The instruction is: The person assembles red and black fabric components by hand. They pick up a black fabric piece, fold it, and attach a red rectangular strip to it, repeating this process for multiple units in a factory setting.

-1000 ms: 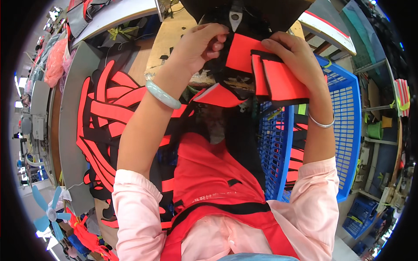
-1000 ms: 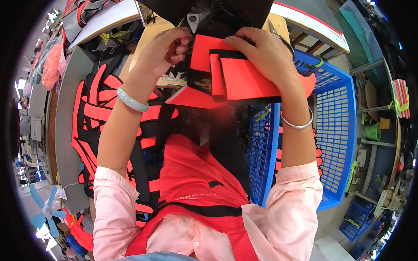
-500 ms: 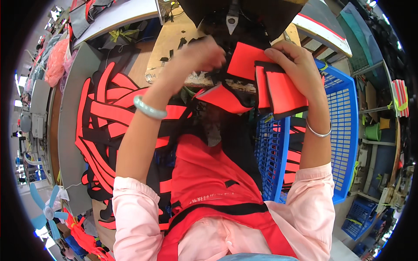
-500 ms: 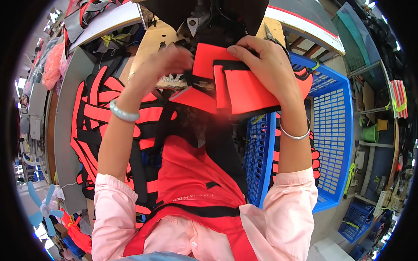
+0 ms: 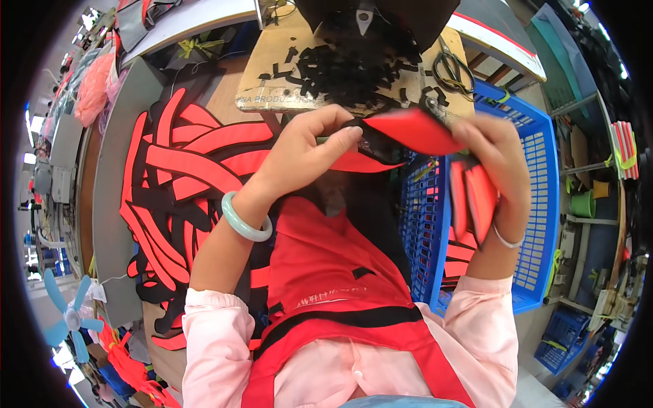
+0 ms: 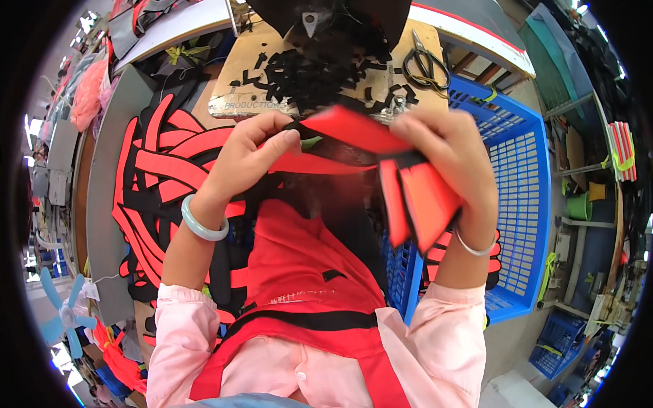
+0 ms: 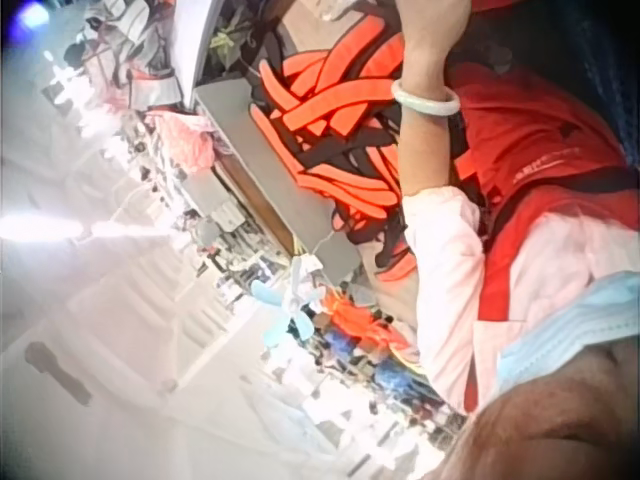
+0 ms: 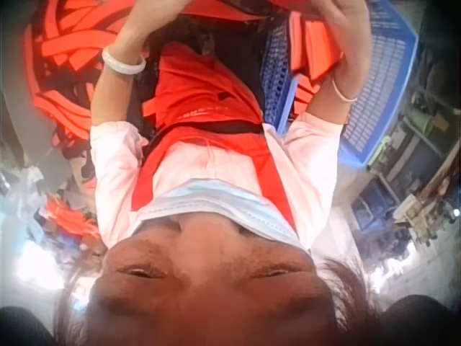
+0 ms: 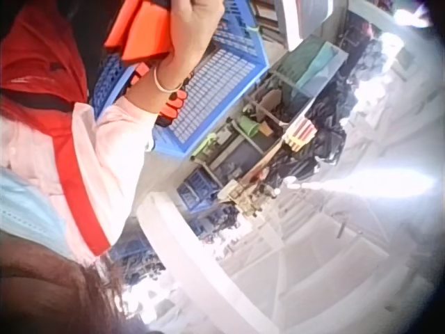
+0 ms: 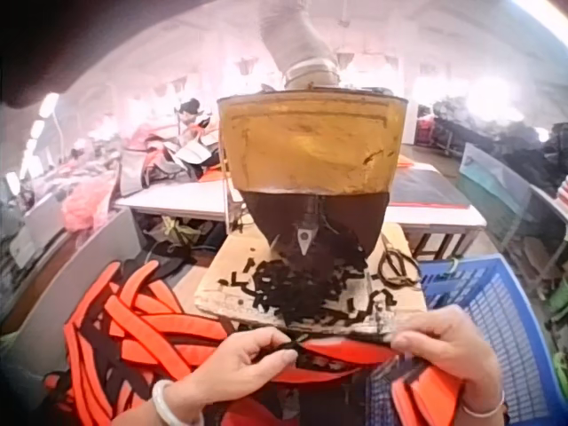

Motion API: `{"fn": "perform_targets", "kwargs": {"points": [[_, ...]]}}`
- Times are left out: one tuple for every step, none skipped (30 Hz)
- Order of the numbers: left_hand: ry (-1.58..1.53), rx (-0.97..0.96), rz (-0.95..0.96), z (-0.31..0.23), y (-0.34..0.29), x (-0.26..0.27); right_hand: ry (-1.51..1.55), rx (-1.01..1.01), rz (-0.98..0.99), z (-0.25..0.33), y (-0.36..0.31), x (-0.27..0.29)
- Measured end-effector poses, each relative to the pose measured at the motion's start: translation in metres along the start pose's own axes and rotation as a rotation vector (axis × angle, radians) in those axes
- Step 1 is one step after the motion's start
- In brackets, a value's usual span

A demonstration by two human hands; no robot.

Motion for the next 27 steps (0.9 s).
{"fn": "perform_targets", "kwargs": {"points": [[-0.027,0.005,0.022,-0.002,0.0,0.001,0.145,-0.034,0.147,-0.008,-0.01,0.001],[-0.054,0.01,0.043,-0.004,-0.001,0.001,0.289,-0.067,0.294,-0.013,-0.016,-0.002],[-0.048,0.012,0.079,-0.009,-0.002,0.001,0.257,-0.013,0.323,-0.015,-0.015,-0.004],[-0.041,0.017,0.125,-0.014,-0.003,-0.003,0.288,-0.017,0.258,-0.016,-0.014,-0.012],[-0.041,0.023,0.166,-0.018,-0.004,-0.006,0.315,-0.026,0.197,-0.011,-0.01,-0.026],[-0.007,-0.016,0.217,-0.019,-0.004,-0.008,0.341,-0.035,0.135,-0.007,-0.007,-0.037],[0.026,-0.057,0.266,-0.02,-0.005,-0.009,0.377,-0.02,0.283,-0.005,-0.003,-0.044],[0.06,-0.098,0.316,-0.021,-0.005,-0.01,0.354,-0.016,0.363,-0.004,-0.001,-0.052],[0.076,-0.114,0.301,-0.022,-0.005,-0.01,0.356,-0.013,0.444,-0.004,-0.001,-0.056],[0.109,-0.162,0.342,-0.025,-0.006,-0.008,0.359,-0.006,0.529,-0.004,0.0,-0.059],[0.142,-0.211,0.383,-0.028,-0.007,-0.004,0.362,-0.021,0.574,-0.009,-0.002,-0.06],[0.175,-0.261,0.425,-0.03,-0.007,-0.002,0.287,-0.055,0.53,-0.01,-0.004,-0.055],[0.124,-0.142,0.43,-0.031,-0.014,-0.002,0.21,-0.082,0.492,-0.005,-0.006,-0.048],[0.129,-0.122,0.416,-0.031,-0.014,-0.001,0.132,-0.112,0.45,0.002,-0.01,-0.041],[0.134,-0.102,0.402,-0.032,-0.013,0.001,0.086,-0.1,0.312,0.013,-0.018,-0.035],[0.137,-0.086,0.389,-0.032,-0.012,0.001,0.03,-0.057,0.229,0.023,-0.026,-0.03],[0.116,-0.048,0.3,-0.031,-0.011,-0.002,-0.027,-0.015,0.141,0.032,-0.031,-0.027],[0.203,-0.112,0.199,-0.031,-0.01,-0.005,-0.084,0.027,0.053,0.037,-0.032,-0.026],[0.287,-0.179,0.099,-0.033,-0.008,-0.008,-0.057,0.042,-0.015,0.037,-0.029,-0.028],[0.371,-0.247,-0.003,-0.033,-0.005,-0.01,-0.05,0.042,-0.062,0.036,-0.025,-0.031],[0.479,-0.333,-0.116,-0.029,0.001,-0.013,-0.042,0.041,-0.11,0.033,-0.018,-0.034],[0.559,-0.363,-0.158,-0.025,0.006,-0.012,-0.035,0.046,-0.149,0.033,-0.011,-0.038],[0.64,-0.393,-0.2,-0.02,0.013,-0.01,-0.049,0.035,-0.179,0.033,-0.005,-0.041],[0.721,-0.421,-0.243,-0.017,0.018,-0.008,-0.047,0.011,-0.208,0.032,0.003,-0.045],[0.717,-0.36,-0.266,-0.015,0.023,-0.006,-0.042,-0.014,-0.238,0.029,0.01,-0.05],[0.737,-0.346,-0.264,-0.012,0.029,-0.001,-0.036,-0.039,-0.268,0.028,0.017,-0.054],[0.756,-0.331,-0.263,-0.008,0.037,0.005,-0.02,-0.058,-0.295,0.027,0.025,-0.059]]}}
Point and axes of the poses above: each hand's wrist, its own y-axis towards the middle knuckle, its own x-axis out of the back of the hand, z = x × y, the point moved 1 cm from there along y, towards the middle knuckle, and after that the axes turned 11 degrees about -x, right-handed, at the moved point
